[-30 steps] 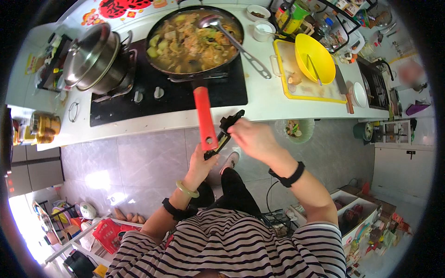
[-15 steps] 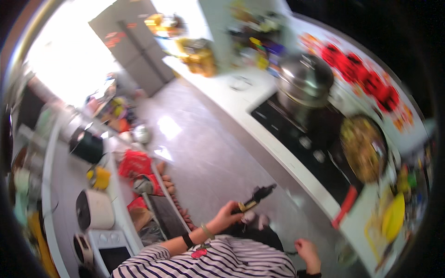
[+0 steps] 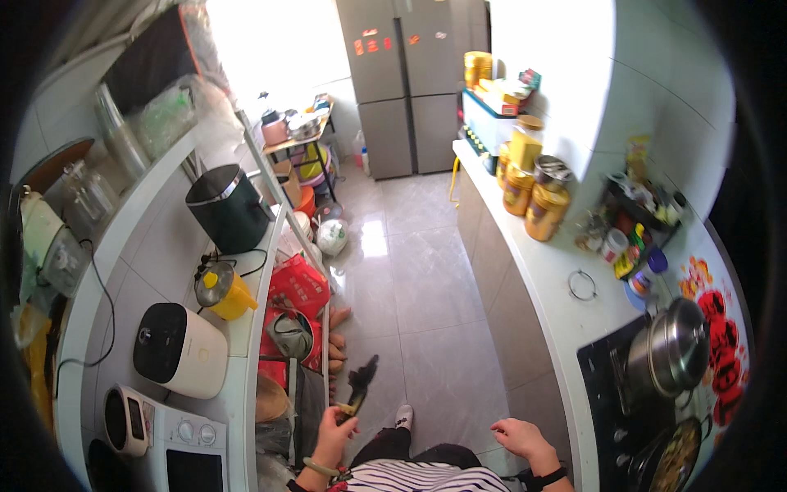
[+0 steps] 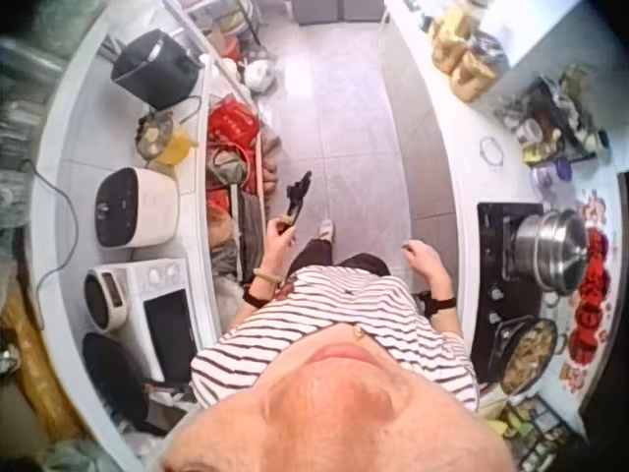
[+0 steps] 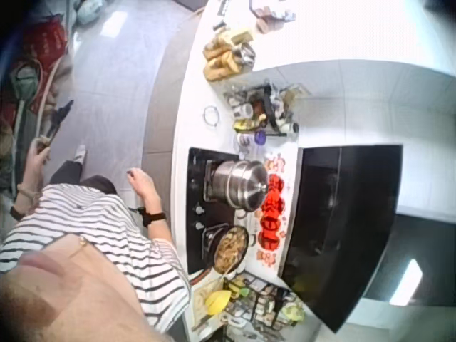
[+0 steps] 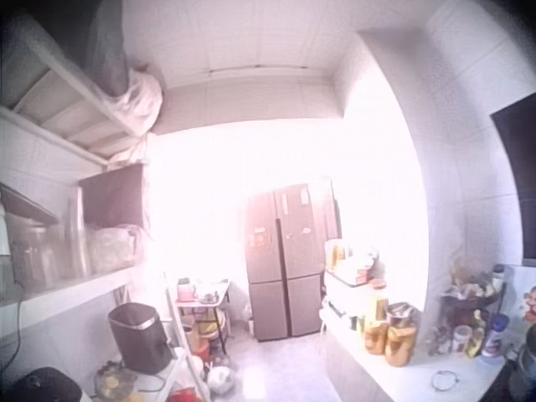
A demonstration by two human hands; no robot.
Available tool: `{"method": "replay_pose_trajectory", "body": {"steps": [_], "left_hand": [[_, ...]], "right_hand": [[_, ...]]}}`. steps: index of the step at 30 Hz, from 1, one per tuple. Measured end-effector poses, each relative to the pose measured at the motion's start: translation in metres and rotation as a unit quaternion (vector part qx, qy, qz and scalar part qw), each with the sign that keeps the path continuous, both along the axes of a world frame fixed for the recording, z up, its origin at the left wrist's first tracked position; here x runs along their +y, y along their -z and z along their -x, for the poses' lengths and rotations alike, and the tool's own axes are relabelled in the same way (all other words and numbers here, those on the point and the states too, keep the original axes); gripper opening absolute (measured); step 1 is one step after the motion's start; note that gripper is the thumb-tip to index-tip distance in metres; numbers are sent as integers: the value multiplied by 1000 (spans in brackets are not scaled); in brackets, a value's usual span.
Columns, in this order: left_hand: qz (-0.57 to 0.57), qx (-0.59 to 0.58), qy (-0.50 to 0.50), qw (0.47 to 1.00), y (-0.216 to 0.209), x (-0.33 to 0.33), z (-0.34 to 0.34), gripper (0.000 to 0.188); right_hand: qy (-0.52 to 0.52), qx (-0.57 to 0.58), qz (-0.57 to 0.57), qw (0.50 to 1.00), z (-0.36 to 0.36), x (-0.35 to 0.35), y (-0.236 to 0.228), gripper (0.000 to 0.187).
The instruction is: The person fits a rubber gasket into a pressure cooker lid, secures the lid onto a pot, and carries it to a balcony area; they then return to the kitchen to wash their hands and stir food in a pan using a ladle.
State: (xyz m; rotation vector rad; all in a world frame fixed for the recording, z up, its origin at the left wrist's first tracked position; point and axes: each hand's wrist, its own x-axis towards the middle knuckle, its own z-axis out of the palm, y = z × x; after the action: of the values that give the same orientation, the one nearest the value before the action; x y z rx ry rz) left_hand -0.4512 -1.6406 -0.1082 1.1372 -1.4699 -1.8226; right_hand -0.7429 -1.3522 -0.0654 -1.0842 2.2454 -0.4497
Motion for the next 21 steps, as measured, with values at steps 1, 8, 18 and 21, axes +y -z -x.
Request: {"method": "replay_pose_trajectory", "body": {"steps": [1, 8, 18, 21], "left_hand": [[2, -12, -19, 1000, -2, -23, -2, 35], [61, -27, -47, 997, -35, -204, 94, 31], [22, 41, -58, 997, -64, -381, 308, 30], [1, 55, -75, 996, -77, -426, 356, 29]], "right_hand": [[-13, -42, -40, 998, 3, -17, -1, 30], [22, -27, -34, 999, 74, -158, -8, 26], [-98, -45, 23, 994, 260, -435, -4, 24], [-148, -84, 85, 982, 298, -549, -28, 23]]}}
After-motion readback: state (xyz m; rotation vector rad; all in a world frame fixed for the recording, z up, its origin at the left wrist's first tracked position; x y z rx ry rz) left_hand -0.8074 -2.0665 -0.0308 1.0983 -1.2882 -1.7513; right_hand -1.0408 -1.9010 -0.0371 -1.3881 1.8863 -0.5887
